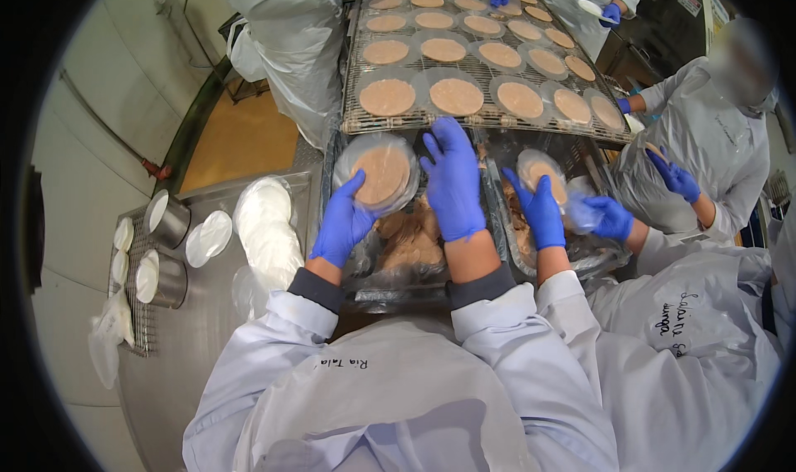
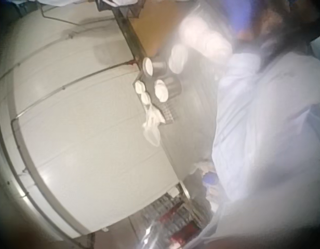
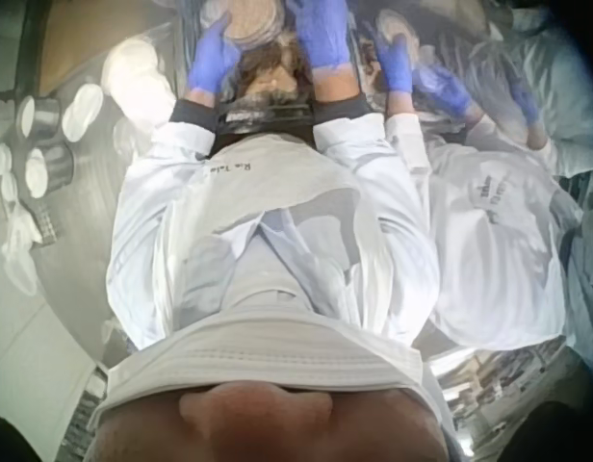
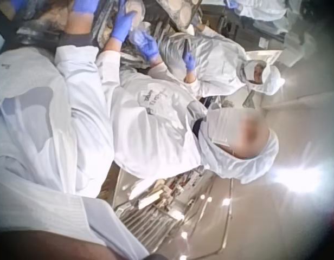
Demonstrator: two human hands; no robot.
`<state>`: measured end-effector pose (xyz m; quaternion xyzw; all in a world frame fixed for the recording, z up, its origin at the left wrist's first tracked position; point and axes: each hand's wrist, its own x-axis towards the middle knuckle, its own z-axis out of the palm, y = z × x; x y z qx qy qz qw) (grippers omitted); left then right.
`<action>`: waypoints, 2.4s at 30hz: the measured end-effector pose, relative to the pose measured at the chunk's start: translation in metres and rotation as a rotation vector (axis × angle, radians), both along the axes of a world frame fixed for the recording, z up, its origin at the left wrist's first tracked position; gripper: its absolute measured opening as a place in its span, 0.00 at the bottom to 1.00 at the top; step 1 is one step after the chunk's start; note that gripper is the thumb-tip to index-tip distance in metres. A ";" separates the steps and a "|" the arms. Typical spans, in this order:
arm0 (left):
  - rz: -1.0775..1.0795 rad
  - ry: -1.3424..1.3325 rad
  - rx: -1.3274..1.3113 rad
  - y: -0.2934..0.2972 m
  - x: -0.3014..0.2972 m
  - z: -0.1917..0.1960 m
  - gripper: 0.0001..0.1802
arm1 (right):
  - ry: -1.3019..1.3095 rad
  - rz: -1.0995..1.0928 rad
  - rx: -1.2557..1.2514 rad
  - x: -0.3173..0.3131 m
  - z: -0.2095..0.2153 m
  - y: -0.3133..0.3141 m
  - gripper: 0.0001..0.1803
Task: The person places round food items into white plastic containers and arranges them on a wire rack. The person repeatedly picks up food items, places them into containers, and positions the containers on the rack alongside coworkers.
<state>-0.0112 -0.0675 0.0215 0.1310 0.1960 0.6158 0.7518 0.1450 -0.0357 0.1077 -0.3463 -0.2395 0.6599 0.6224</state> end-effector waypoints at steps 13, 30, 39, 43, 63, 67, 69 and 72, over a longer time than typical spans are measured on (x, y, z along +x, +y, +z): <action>0.002 -0.088 0.070 0.067 0.025 0.028 0.30 | 0.493 0.052 -0.216 0.039 -0.009 0.055 0.35; 0.334 0.029 -0.057 -0.078 -0.082 0.010 0.25 | -0.840 0.569 0.872 -0.078 -0.018 -0.046 0.16; 1.011 0.409 -0.112 -0.235 -0.225 -0.084 0.22 | 0.315 0.023 -0.140 -0.034 -0.039 0.010 0.39; 0.680 0.409 -0.037 -0.130 -0.130 -0.025 0.21 | 0.459 -0.116 -0.107 -0.020 -0.016 0.017 0.41; 0.107 -0.149 -0.110 0.008 -0.015 0.009 0.25 | 0.293 -0.173 0.036 0.029 0.023 0.077 0.18; 0.224 -0.108 -0.072 -0.001 -0.038 -0.002 0.26 | 0.327 0.118 -0.079 0.005 -0.003 0.023 0.25; 0.192 -0.127 -0.117 0.001 -0.041 -0.006 0.25 | 0.382 0.166 -0.051 0.007 0.001 0.012 0.25; 0.191 -0.097 -0.135 0.007 -0.039 -0.002 0.27 | 0.338 0.062 0.047 0.012 0.020 0.011 0.25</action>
